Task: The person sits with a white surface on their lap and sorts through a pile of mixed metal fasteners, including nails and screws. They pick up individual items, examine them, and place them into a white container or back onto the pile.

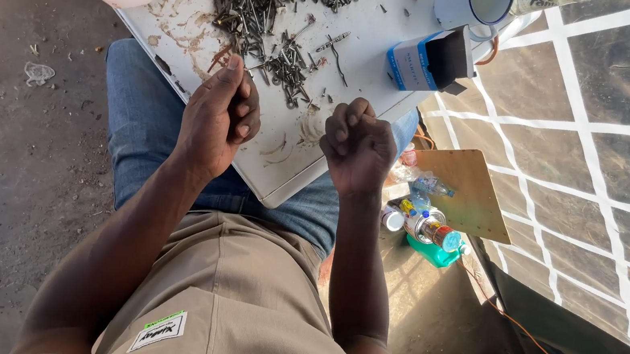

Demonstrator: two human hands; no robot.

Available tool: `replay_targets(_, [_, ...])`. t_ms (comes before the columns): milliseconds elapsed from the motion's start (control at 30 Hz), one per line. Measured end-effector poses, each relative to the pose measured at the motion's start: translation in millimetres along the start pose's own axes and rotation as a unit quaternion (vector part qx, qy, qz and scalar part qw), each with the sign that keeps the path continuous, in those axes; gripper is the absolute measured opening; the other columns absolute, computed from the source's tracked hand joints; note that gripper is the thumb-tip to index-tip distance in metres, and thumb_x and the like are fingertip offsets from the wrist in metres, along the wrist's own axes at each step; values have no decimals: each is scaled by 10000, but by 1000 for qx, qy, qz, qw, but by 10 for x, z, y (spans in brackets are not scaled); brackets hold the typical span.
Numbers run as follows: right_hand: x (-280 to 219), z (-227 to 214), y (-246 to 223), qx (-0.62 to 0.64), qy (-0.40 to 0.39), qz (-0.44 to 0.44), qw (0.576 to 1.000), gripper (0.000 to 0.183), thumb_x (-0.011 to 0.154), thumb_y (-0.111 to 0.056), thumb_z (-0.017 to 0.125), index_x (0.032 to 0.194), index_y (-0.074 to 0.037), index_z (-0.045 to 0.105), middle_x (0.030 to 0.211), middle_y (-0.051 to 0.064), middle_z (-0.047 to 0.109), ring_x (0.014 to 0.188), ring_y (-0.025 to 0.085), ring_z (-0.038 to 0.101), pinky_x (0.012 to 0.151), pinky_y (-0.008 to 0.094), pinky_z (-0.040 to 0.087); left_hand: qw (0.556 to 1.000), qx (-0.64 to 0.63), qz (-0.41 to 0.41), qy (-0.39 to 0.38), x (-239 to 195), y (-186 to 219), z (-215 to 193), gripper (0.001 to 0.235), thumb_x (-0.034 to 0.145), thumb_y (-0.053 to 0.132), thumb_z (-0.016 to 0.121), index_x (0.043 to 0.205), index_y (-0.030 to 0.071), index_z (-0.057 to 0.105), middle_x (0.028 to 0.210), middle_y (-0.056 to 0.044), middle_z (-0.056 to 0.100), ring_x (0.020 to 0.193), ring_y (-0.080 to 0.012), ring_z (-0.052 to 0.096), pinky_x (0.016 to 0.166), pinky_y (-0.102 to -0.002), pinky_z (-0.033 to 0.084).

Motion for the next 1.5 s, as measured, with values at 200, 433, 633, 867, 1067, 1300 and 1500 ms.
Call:
replay_targets(200, [20, 234, 9, -522, 110, -113, 838, 159, 916, -190, 792, 916, -72, 685, 528, -10, 467, 476, 54, 384, 464, 206, 285, 1000, 12, 7, 6, -18, 26, 31, 392, 1163, 422, 452, 901, 144, 538, 707, 12, 400, 504, -112, 481, 497, -230, 376])
replay_targets(433, [14, 336, 24, -654, 138, -136, 732, 77, 935, -191, 771, 973, -129, 744, 498, -8, 496, 456, 121, 473, 502, 282, 381, 1000, 23, 9, -7, -24, 40, 53, 392, 1166, 416, 443, 906, 136, 531, 721, 18, 406, 518, -108, 500, 481, -221, 371])
replay_targets(633, [70, 356, -3, -689, 92, -114, 709, 22, 950, -141, 697, 962, -123, 700, 486, 3, 493, 444, 184, 517, 518, 336, 393, 999, 30, 15, -4, -13, 44, 59, 396, 1159, 426, 447, 902, 137, 528, 719, 25, 406, 515, -107, 503, 479, -212, 367])
replay_targets(867, [72, 421, -21, -692, 61, -120, 710, 96, 930, -99, 720, 1019, -132, 703, 482, -1, 483, 450, 174, 513, 536, 321, 405, 1000, 20, 9, 5, -16, 50, 59, 392, 1157, 428, 456, 899, 143, 536, 705, 21, 413, 500, -100, 498, 475, -213, 369])
replay_targets(1067, [74, 455, -4, -695, 44, -118, 708, 115, 910, -93, 731, 1020, -120, 714, 471, 4, 477, 435, 183, 510, 529, 332, 412, 1000, 19, 7, 5, -20, 59, 65, 395, 1155, 428, 457, 895, 141, 535, 706, 23, 414, 502, -98, 500, 475, -210, 366])
replay_targets(1300, [69, 513, 1, -698, 27, -124, 705, 70, 929, -92, 712, 985, -134, 719, 451, -11, 430, 423, 177, 504, 516, 321, 426, 1000, 16, 5, 6, -23, 47, 67, 391, 1156, 426, 456, 903, 139, 539, 708, 22, 410, 510, -100, 505, 488, -217, 367])
replay_targets(1500, [46, 527, 63, -698, 21, -134, 703, 76, 931, -141, 746, 995, -132, 706, 465, 2, 450, 422, 201, 519, 499, 344, 417, 1000, 16, 8, 5, -26, 53, 73, 394, 1158, 424, 451, 899, 139, 534, 703, 24, 409, 504, -96, 503, 482, -211, 370])
Point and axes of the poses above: each hand's wrist, its own x-axis towards the middle knuckle, its own z-axis out of the palm, y = z × x, the point moved 4 cm from there along x, towards the middle knuckle
